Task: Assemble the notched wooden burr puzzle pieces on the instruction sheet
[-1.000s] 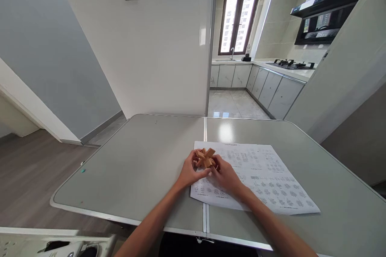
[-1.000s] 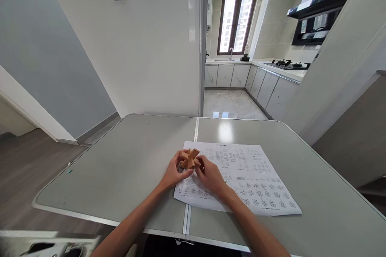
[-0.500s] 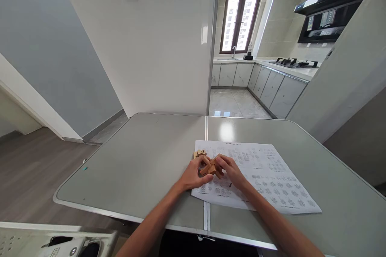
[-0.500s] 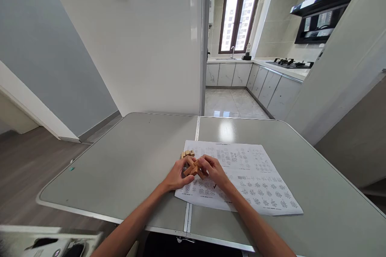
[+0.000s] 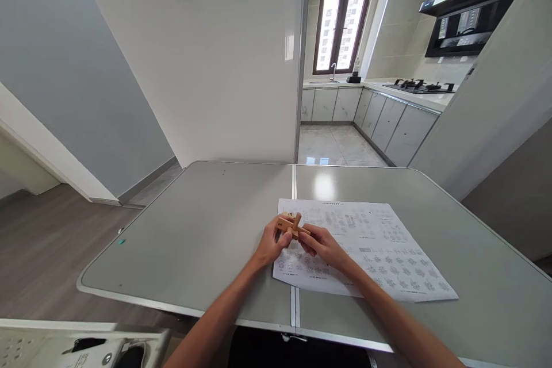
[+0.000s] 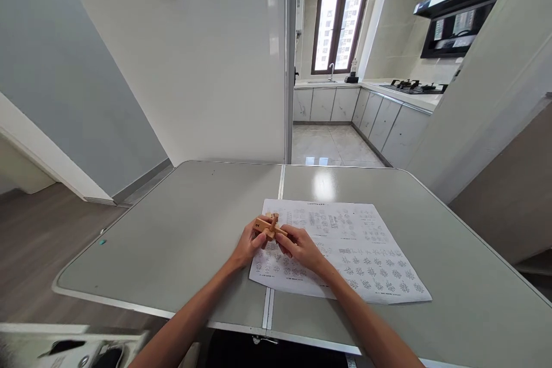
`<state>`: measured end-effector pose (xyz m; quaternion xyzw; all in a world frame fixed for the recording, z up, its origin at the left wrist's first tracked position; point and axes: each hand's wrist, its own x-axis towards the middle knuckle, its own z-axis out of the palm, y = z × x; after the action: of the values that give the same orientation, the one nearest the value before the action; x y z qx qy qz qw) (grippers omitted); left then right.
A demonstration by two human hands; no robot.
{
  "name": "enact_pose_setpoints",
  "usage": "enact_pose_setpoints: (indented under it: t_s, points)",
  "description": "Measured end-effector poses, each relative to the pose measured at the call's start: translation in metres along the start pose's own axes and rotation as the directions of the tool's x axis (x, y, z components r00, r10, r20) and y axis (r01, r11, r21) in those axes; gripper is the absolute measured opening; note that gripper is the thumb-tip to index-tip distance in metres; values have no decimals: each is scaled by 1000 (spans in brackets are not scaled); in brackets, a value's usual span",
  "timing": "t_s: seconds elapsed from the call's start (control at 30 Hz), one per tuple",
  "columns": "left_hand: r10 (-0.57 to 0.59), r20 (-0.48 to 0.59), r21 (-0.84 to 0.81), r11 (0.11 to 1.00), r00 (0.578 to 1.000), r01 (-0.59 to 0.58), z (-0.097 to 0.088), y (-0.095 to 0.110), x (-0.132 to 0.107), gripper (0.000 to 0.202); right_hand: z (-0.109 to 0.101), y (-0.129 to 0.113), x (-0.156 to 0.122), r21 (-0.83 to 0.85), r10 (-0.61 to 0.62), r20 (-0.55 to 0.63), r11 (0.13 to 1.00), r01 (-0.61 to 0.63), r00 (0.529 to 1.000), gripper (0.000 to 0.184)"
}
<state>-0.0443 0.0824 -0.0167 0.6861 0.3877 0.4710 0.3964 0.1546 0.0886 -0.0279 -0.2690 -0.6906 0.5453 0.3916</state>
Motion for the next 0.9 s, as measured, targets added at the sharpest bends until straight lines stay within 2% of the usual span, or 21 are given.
enact_pose_setpoints:
  t_s: [0.13,0.3,0.4,0.6,0.73,0.9]
  points:
    - [22,-29,-11,1000,999,-23,-1,5,0,70,3,1,0,-70,-6,-23,998,4,1000,42]
    - [-14,43,-53,998,999,17,0,3,-1,77,5,5,0,-85,-14,-91,996,6,996,42]
    - [-12,45,-10,1000,999,13,1,1,-2,74,6,7,1,-99,-27,-100,995,17,995,41]
    - [5,-1,143,990,1000,-5,-2,7,-2,58,9,9,1,-244,-60,-160,970,20,985,42]
    - [52,-36,206,978,998,-44,-1,10,-3,57,9,13,2,-215,-49,-163,976,13,985,44]
    - [63,-81,203,978,995,-46,0,13,-1,54,8,12,2,-101,-23,-87,995,14,996,44]
